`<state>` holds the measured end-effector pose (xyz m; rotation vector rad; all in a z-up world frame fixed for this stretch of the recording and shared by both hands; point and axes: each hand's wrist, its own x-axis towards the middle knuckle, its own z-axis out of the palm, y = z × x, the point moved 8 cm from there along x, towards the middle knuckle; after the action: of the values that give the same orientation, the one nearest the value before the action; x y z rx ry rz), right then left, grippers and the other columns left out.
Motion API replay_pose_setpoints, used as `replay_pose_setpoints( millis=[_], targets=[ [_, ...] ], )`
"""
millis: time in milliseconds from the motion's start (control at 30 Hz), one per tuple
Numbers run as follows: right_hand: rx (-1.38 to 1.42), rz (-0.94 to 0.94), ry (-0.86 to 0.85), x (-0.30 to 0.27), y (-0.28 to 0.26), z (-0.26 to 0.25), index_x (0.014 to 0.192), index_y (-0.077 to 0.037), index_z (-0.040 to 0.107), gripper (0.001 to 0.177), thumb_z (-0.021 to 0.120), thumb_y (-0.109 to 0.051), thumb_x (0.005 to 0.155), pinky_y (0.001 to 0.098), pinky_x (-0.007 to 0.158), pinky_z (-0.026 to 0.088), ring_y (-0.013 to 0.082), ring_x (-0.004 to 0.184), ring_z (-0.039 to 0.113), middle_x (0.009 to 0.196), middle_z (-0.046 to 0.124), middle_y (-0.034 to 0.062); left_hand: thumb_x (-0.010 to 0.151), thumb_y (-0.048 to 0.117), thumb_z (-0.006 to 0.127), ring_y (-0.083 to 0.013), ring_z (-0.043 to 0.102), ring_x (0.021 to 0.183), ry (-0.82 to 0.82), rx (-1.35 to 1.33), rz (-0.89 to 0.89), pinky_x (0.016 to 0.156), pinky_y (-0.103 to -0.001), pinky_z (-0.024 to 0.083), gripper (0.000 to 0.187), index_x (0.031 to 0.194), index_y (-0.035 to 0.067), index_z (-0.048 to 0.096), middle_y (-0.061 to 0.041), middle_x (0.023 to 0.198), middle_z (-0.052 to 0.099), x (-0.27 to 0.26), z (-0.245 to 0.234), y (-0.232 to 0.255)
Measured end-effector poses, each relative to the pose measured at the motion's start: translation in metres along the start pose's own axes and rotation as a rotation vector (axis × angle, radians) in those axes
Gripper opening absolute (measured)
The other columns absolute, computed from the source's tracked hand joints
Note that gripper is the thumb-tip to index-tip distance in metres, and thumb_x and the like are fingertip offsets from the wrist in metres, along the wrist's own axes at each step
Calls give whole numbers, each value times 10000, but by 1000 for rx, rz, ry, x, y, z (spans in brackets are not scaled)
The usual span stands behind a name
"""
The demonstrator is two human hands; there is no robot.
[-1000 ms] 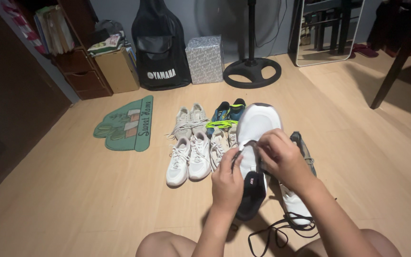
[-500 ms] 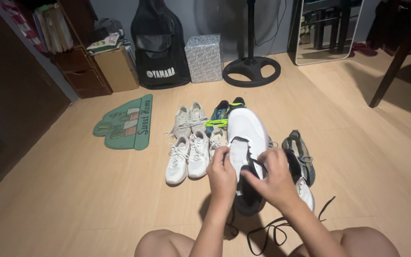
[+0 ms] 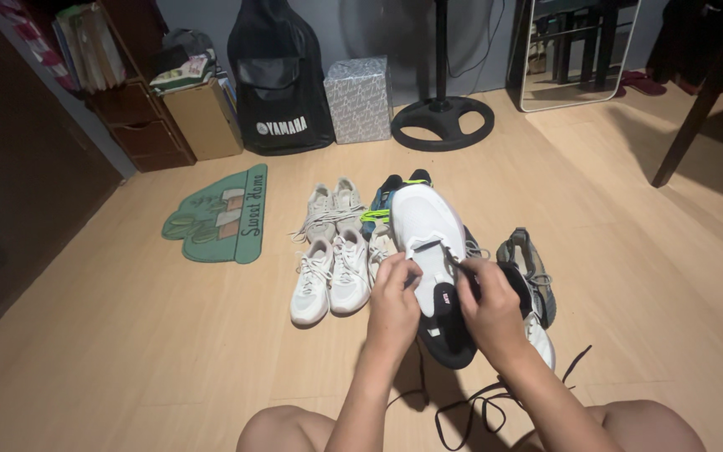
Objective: The person sits on the floor and re-laces a white and black sneaker by threading black laces through the eyelets and tying them. Several other shoes are arranged on the floor nearby.
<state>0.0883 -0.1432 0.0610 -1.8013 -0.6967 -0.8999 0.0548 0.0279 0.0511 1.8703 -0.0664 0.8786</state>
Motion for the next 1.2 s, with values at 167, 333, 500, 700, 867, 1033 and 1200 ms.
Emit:
replay_pose_setpoints(
  millis=[167, 333, 500, 700, 867, 1033, 1200],
  targets=[
    [9, 65, 20, -6, 10, 0, 1099, 15, 634, 175, 696, -31, 942, 366, 698, 567, 315, 806, 723, 957, 713, 192, 845, -65, 598, -372, 668, 1079, -83, 81, -44, 884, -402, 588, 160, 985, 0, 640, -202, 1305, 567, 0, -6, 12],
    [-4, 54, 40, -4, 7, -2, 1101, 15, 629, 177, 693, -23, 941, 349, 675, 567, 291, 782, 725, 969, 721, 180, 977, 161, 733, -323, 690, 1001, 74, 288, 37, 819, -426, 561, 102, 921, 77, 719, -174, 1315, 597, 13, -20, 50],
    [14, -21, 36, 5, -11, -9, 1111, 13, 635, 194, 687, -28, 928, 339, 676, 573, 287, 796, 729, 980, 725, 175, 796, 122, 742, -372, 621, 1015, 15, 552, 377, 837, -464, 509, 149, 921, 76, 674, -124, 1034, 623, 42, -14, 89],
    [41, 115, 22, 18, -10, -22, 1098, 5, 660, 184, 695, -56, 928, 319, 638, 558, 237, 722, 728, 909, 733, 154, 915, 41, 645, -366, 615, 983, -52, 589, 595, 904, -464, 528, 99, 961, 28, 559, -147, 986, 607, 42, 0, 94],
    [17, 192, 37, 23, -8, -31, 1075, -16, 676, 141, 691, -66, 944, 308, 613, 548, 198, 666, 721, 839, 730, 125, 937, 69, 653, -367, 625, 965, -69, 387, 368, 851, -460, 512, 118, 983, 11, 562, -164, 965, 637, 53, -14, 81],
    [11, 42, 86, 25, -25, -39, 1081, -10, 669, 157, 714, -61, 939, 313, 634, 553, 203, 712, 720, 912, 731, 132, 833, 122, 732, -360, 629, 965, -237, 384, 415, 852, -449, 517, 144, 925, 51, 647, -145, 942, 659, 60, -16, 99],
    [16, 13, 46, 25, -30, -39, 1093, -15, 678, 174, 713, -48, 926, 313, 651, 563, 212, 745, 730, 921, 738, 131, 916, 82, 678, -358, 628, 1017, -264, 596, 443, 863, -460, 514, 99, 972, 36, 609, -146, 987, 629, 60, -11, 107]
  ],
)
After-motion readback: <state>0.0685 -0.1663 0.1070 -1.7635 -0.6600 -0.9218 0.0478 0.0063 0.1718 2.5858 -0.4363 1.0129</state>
